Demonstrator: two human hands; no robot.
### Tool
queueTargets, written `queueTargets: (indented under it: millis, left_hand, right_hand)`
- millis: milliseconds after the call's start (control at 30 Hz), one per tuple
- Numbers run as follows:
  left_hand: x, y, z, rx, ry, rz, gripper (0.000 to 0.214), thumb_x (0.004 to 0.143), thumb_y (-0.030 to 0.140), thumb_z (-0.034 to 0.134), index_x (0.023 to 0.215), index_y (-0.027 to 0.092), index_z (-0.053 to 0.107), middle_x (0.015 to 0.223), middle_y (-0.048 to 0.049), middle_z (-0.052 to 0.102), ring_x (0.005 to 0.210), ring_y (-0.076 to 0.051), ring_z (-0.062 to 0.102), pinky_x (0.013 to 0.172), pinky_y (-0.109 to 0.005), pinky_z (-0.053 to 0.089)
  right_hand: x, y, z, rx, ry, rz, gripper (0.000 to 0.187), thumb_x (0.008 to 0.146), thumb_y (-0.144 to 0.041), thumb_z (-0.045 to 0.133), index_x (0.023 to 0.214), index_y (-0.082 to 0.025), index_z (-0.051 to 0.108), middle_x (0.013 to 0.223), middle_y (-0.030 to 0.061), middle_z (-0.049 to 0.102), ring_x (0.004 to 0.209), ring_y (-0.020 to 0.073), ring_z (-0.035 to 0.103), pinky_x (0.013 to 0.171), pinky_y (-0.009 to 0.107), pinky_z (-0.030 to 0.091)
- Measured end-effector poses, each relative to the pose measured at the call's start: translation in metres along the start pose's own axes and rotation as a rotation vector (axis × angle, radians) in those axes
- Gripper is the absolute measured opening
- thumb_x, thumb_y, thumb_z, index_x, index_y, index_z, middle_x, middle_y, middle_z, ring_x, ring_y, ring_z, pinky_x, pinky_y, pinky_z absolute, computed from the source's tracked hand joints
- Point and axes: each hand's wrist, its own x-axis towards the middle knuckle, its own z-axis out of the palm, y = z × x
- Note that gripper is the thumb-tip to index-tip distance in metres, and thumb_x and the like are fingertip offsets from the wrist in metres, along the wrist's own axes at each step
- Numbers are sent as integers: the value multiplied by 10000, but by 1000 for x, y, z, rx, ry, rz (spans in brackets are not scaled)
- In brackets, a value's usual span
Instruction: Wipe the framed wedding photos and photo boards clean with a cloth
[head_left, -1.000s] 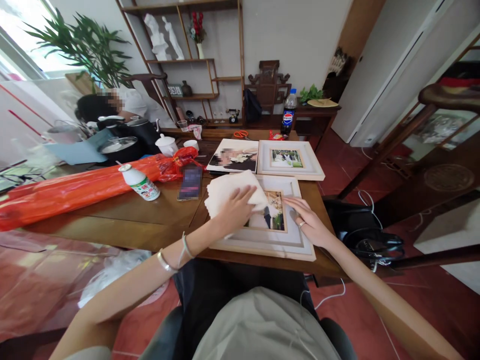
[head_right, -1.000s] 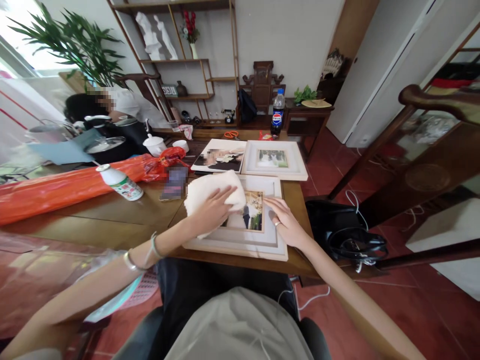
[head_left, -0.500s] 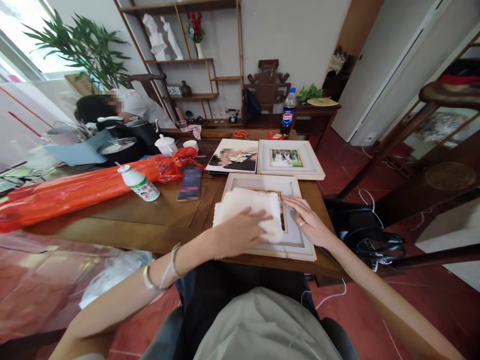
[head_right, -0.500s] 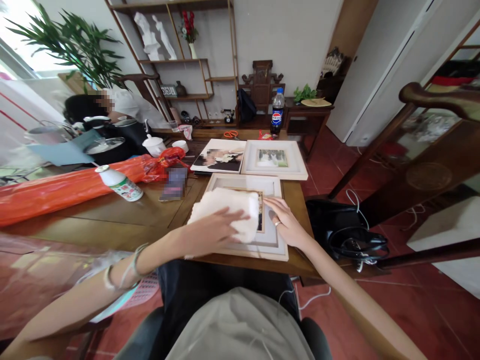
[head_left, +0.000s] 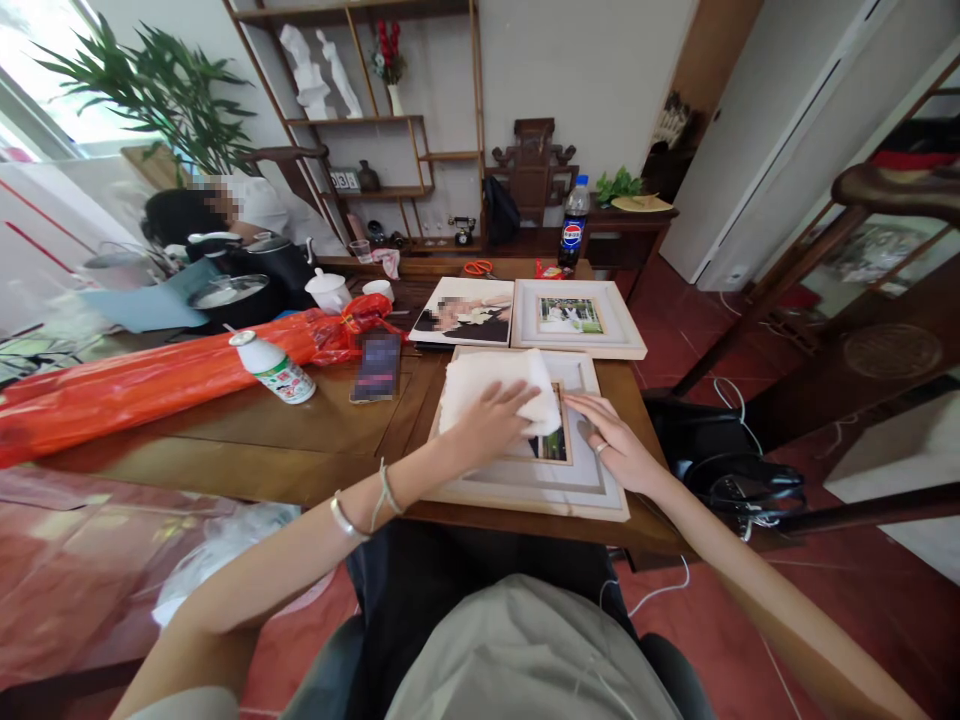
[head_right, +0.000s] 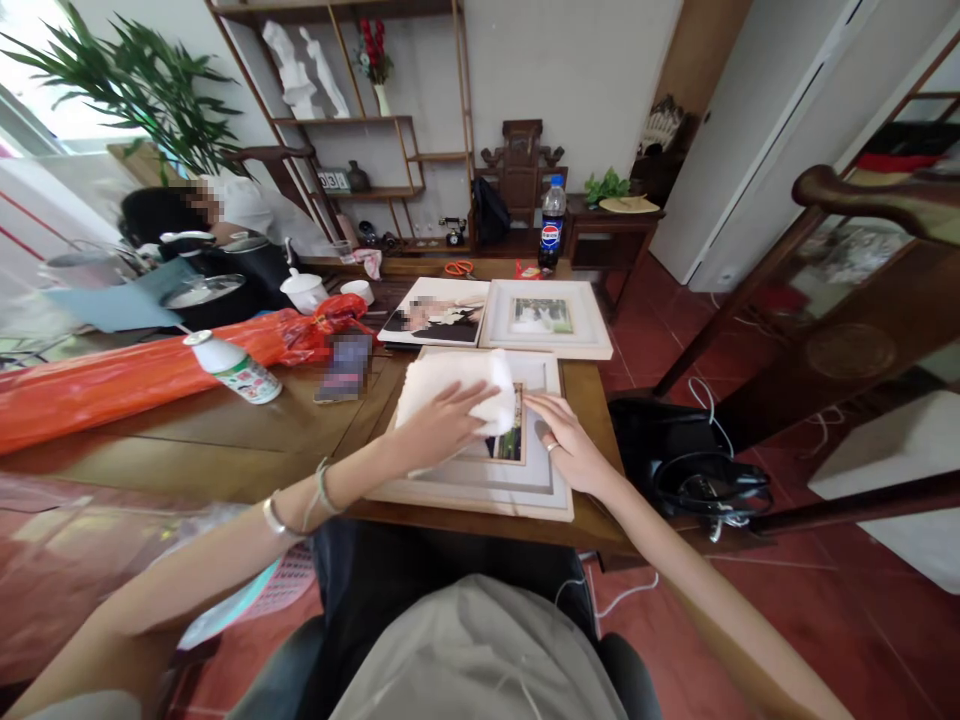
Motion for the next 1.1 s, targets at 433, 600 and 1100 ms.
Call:
queueTargets:
  millis: [433, 600, 1100]
  left_hand:
    - [82, -25, -5, -72, 64, 163, 520, 761, -52, 472, 1178, 214, 634, 1504, -16, 392, 1425, -181, 277, 1155, -409, 219]
    - [77, -26, 2, -8, 26, 115, 442, 786, -17, 505, 1138, 203, 654, 1457, -29, 462, 1389, -205, 350, 1123, -427, 281]
    - [-7, 7, -16, -105, -69, -35, 399, 781, 71, 535, 1132, 204, 670, 1477, -69, 430, 1380, -265, 361, 1102, -467, 329]
  right_hand:
    - [-1, 2, 1, -48, 12, -3, 623, 830, -52, 386, 1409, -279, 423, 1394, 90, 492, 1312, 299, 383, 1079, 613, 332]
    - [-1, 0, 1, -23, 20, -3, 626, 826, -44, 375, 1393, -299, 440, 1397, 68, 497, 1319, 285, 382, 1084, 598, 341]
    - [-1, 3, 3, -25, 54, 25, 564, 865, -99, 391, 1392, -293, 446, 1401, 77, 499, 1327, 266, 409, 1116, 584, 324]
